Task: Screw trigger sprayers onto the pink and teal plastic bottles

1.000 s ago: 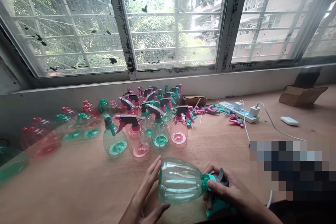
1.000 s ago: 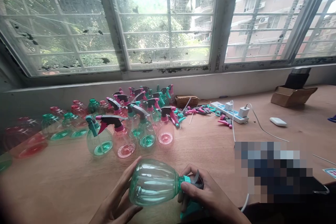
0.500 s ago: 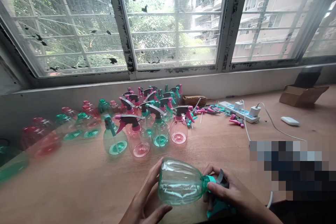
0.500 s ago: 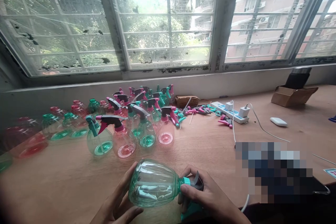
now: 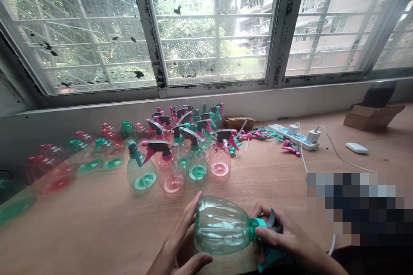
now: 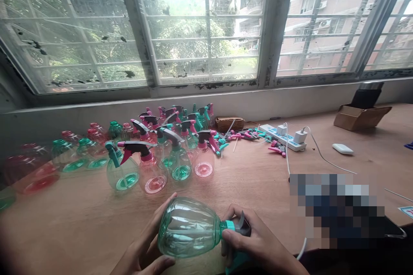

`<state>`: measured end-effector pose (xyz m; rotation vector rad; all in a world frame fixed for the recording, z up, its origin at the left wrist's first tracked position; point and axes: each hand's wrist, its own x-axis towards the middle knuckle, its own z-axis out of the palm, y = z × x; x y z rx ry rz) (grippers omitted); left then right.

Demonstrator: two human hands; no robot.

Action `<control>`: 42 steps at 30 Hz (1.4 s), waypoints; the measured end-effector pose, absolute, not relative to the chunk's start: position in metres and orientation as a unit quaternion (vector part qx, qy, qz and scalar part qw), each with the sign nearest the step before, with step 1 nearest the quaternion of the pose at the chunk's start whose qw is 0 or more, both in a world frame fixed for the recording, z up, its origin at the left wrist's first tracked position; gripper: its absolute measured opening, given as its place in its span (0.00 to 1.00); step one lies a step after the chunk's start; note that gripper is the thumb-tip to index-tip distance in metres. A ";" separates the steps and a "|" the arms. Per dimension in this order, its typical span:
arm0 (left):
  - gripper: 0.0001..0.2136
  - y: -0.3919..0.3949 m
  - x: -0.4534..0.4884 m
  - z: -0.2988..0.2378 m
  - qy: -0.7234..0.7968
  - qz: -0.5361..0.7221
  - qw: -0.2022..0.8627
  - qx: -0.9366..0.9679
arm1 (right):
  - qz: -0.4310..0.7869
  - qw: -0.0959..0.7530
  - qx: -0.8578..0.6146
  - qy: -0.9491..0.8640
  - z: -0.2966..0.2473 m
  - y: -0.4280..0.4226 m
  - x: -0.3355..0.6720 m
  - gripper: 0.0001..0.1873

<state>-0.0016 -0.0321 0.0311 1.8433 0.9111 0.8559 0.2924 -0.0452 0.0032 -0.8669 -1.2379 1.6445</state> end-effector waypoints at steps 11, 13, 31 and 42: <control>0.37 -0.036 0.002 0.040 0.336 0.361 0.491 0.718 | 0.646 0.432 -0.358 -0.519 0.000 -0.048 0.291 0.20; 0.36 -0.036 0.001 0.039 0.336 0.367 0.483 0.720 | 0.647 0.431 -0.354 -0.521 0.000 -0.047 0.291 0.19; 0.35 -0.036 -0.002 0.028 0.313 0.380 0.562 0.665 | 0.661 0.449 -0.368 -0.475 0.008 -0.047 0.293 0.23; 0.35 -0.038 0.000 0.031 0.324 0.363 0.583 0.650 | 0.656 0.461 -0.375 -0.465 0.008 -0.047 0.292 0.24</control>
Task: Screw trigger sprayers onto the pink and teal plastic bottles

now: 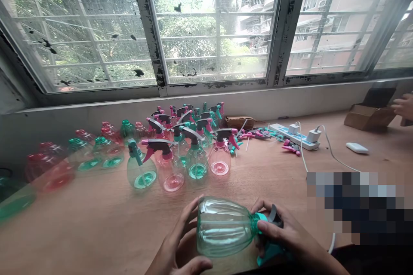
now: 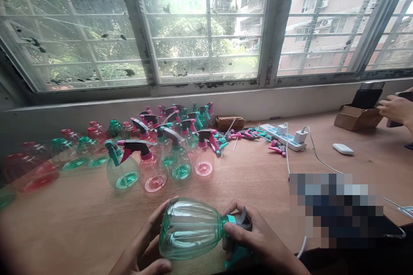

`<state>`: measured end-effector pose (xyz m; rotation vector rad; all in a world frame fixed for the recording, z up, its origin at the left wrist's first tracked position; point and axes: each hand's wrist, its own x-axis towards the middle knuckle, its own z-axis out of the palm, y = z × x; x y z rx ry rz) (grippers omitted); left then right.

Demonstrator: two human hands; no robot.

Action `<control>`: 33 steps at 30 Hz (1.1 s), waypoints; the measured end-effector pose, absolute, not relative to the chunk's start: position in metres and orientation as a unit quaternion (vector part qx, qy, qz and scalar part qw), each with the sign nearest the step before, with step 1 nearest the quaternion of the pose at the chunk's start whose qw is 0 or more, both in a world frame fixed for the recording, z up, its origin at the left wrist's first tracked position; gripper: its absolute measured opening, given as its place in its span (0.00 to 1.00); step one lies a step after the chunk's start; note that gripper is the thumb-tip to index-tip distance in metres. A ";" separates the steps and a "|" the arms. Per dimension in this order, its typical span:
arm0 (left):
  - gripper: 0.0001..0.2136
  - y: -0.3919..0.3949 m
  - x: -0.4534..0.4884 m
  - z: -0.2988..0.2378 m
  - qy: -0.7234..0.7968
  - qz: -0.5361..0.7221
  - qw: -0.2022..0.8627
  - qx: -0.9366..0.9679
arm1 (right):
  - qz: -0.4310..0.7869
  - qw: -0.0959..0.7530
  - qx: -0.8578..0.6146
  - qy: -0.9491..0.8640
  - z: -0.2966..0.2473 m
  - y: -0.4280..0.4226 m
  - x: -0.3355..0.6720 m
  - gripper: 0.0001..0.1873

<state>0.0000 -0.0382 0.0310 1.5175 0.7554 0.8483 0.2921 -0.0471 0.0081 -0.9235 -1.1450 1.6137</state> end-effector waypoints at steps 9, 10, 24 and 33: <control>0.31 -0.037 0.002 0.022 0.344 0.383 0.535 0.670 | 0.649 0.463 -0.377 -0.472 0.007 -0.044 0.293 0.23; 0.31 -0.037 0.002 0.022 0.344 0.384 0.535 0.670 | 0.649 0.462 -0.377 -0.472 0.006 -0.044 0.293 0.23; 0.30 -0.033 0.002 0.020 0.319 0.362 0.539 0.691 | 0.663 0.458 -0.364 -0.466 0.005 -0.045 0.294 0.22; 0.37 -0.028 0.001 0.011 0.288 0.363 0.534 0.707 | 0.667 0.462 -0.365 -0.457 0.006 -0.046 0.292 0.22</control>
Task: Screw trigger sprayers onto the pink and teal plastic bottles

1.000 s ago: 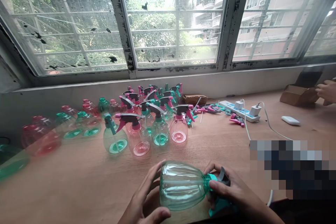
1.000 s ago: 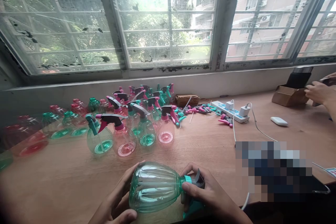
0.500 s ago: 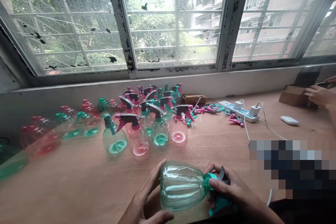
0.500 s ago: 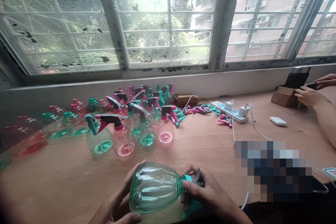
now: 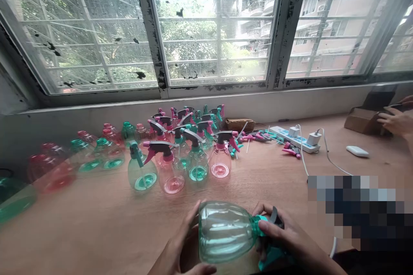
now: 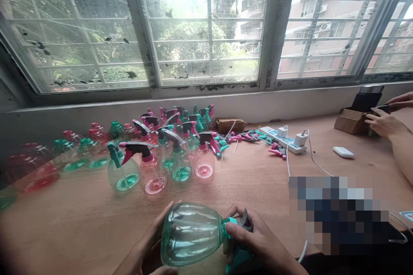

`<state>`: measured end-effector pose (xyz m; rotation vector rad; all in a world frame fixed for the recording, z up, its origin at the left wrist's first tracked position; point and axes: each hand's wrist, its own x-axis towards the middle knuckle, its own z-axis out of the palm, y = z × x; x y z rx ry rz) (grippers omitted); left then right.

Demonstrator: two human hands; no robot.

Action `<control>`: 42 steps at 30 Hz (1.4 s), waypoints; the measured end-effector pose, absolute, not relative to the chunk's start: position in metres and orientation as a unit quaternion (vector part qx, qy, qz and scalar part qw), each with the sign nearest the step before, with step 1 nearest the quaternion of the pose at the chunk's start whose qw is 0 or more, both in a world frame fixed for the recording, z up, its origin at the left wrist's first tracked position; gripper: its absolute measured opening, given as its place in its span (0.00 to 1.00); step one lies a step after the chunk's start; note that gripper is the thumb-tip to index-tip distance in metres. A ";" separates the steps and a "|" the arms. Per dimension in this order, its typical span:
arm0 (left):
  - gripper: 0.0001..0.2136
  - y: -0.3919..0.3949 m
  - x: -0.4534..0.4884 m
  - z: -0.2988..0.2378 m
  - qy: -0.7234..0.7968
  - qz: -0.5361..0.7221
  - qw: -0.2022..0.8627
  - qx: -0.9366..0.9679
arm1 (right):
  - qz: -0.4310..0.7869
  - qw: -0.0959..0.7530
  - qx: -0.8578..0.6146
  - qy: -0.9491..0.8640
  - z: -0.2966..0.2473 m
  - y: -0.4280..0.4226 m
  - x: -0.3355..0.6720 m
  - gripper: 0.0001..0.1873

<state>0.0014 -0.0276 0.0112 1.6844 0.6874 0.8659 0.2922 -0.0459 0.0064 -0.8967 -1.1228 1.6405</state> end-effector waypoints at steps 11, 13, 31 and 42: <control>0.36 -0.029 -0.003 0.018 0.285 0.361 0.540 0.705 | 0.664 0.457 -0.357 -0.472 0.006 -0.046 0.292 0.22; 0.36 -0.028 -0.002 0.019 0.280 0.359 0.544 0.705 | 0.664 0.459 -0.359 -0.468 0.007 -0.046 0.293 0.22; 0.34 -0.033 0.001 0.028 0.307 0.386 0.563 0.663 | 0.665 0.446 -0.359 -0.481 0.007 -0.046 0.293 0.19; 0.34 -0.035 0.002 0.028 0.312 0.379 0.582 0.648 | 0.669 0.451 -0.359 -0.469 0.010 -0.047 0.291 0.20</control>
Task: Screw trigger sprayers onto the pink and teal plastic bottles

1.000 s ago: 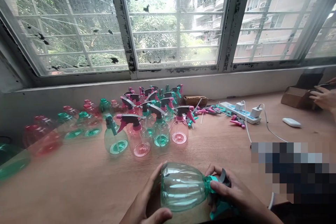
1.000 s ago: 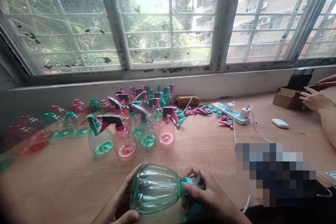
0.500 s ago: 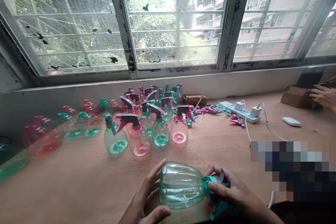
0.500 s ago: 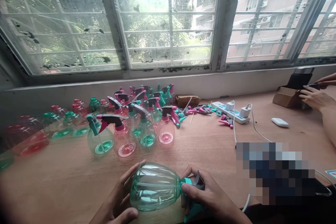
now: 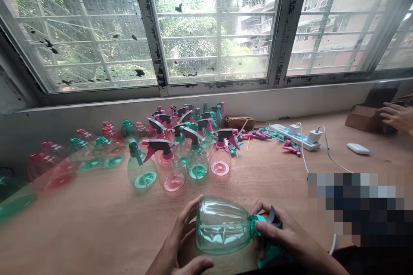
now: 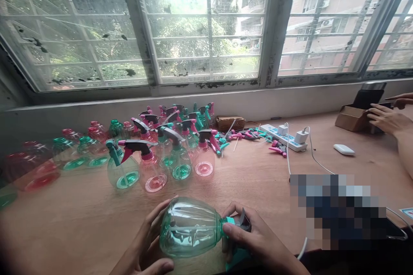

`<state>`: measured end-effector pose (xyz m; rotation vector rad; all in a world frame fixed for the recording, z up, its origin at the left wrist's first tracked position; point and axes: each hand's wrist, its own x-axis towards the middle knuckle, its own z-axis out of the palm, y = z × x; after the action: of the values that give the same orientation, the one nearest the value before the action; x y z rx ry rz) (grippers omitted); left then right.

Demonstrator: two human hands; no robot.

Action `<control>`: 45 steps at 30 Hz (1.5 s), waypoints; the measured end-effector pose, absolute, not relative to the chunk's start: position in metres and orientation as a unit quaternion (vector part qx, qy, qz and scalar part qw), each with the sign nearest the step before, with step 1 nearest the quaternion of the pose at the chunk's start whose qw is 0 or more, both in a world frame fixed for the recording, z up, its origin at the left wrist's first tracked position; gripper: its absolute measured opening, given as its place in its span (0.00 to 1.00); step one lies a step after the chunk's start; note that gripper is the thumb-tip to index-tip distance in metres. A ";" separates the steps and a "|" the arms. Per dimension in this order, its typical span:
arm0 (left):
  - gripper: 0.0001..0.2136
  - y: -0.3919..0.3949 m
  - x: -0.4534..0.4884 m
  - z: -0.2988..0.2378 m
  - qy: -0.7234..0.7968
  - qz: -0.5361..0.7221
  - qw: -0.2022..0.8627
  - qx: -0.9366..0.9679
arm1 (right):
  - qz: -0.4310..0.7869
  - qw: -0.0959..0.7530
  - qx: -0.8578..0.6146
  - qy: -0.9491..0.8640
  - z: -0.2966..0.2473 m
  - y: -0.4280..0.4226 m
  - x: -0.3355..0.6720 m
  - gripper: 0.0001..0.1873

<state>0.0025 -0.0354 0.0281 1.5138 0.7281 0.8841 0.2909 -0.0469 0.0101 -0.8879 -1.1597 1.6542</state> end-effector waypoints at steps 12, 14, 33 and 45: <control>0.31 -0.037 0.002 0.024 0.318 0.392 0.546 0.668 | 0.656 0.448 -0.374 -0.478 0.009 -0.046 0.291 0.21; 0.34 -0.037 0.003 0.027 0.297 0.393 0.567 0.660 | 0.658 0.451 -0.365 -0.481 0.009 -0.046 0.291 0.20; 0.36 -0.037 0.002 0.032 0.332 0.362 0.555 0.671 | 0.661 0.452 -0.370 -0.471 0.009 -0.046 0.292 0.21; 0.37 -0.035 0.004 0.034 0.305 0.355 0.589 0.659 | 0.653 0.448 -0.388 -0.471 0.010 -0.047 0.292 0.22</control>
<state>0.0036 -0.0353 0.0340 1.5351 0.7101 0.8262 0.2920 -0.0467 0.0100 -0.9607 -1.1668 1.6164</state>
